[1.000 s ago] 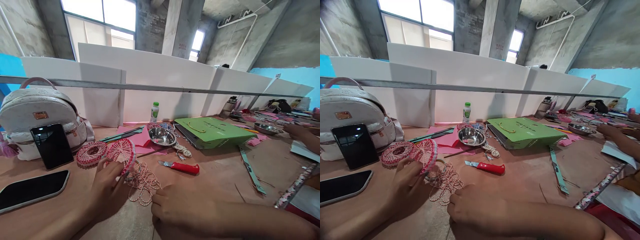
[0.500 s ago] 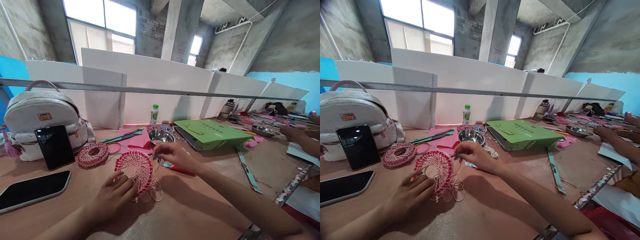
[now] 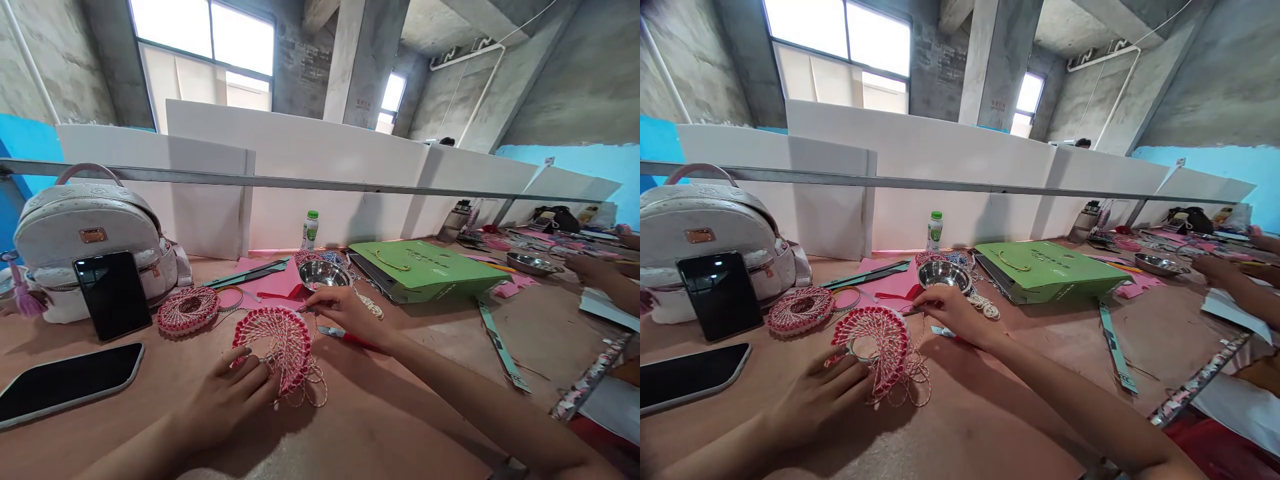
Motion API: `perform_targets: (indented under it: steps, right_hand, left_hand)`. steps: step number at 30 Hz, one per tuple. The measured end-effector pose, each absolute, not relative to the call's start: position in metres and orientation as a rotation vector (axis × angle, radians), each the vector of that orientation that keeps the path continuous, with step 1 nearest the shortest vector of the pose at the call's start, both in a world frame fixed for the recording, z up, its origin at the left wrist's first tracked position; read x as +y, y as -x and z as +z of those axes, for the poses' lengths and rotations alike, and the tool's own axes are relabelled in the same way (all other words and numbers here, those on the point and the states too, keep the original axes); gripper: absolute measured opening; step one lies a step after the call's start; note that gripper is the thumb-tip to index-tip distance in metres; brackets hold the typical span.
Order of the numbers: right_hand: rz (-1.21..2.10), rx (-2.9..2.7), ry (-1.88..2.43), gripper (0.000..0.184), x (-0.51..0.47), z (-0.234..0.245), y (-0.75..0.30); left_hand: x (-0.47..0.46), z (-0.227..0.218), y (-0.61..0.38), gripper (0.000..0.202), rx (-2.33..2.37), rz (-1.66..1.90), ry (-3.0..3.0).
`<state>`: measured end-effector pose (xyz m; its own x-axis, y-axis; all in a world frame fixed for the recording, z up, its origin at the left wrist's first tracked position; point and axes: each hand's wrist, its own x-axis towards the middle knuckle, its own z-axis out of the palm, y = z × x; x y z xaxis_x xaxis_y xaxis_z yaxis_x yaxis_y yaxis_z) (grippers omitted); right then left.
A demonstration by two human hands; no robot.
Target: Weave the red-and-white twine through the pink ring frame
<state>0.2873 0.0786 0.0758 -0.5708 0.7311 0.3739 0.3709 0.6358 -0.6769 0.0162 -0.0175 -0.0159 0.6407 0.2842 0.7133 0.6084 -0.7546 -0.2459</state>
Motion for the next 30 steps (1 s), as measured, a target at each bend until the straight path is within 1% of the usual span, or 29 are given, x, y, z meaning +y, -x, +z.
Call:
perform_targets:
  steps: [8,17,26,30]
  right_hand:
    - [0.825,-2.219,0.789,0.015,0.084,0.07,-0.278]
    - [0.945,-2.226,0.703,0.02,0.08,0.076,-0.274]
    - [1.091,-2.117,0.727,0.012,0.076,0.076,-0.266]
    - [1.08,-2.122,0.76,0.009,0.074,0.078,-0.264]
  left_hand:
    - [-0.019,-0.014,-0.018,0.026,-0.703,-0.953,2.428]
    - [-0.017,-0.016,-0.017,0.026,-0.694,-0.936,2.443]
    - [-0.015,-0.015,-0.018,0.019,-0.673,-0.922,2.45]
    - [-0.016,-0.011,-0.019,0.018,-0.665,-0.963,2.453]
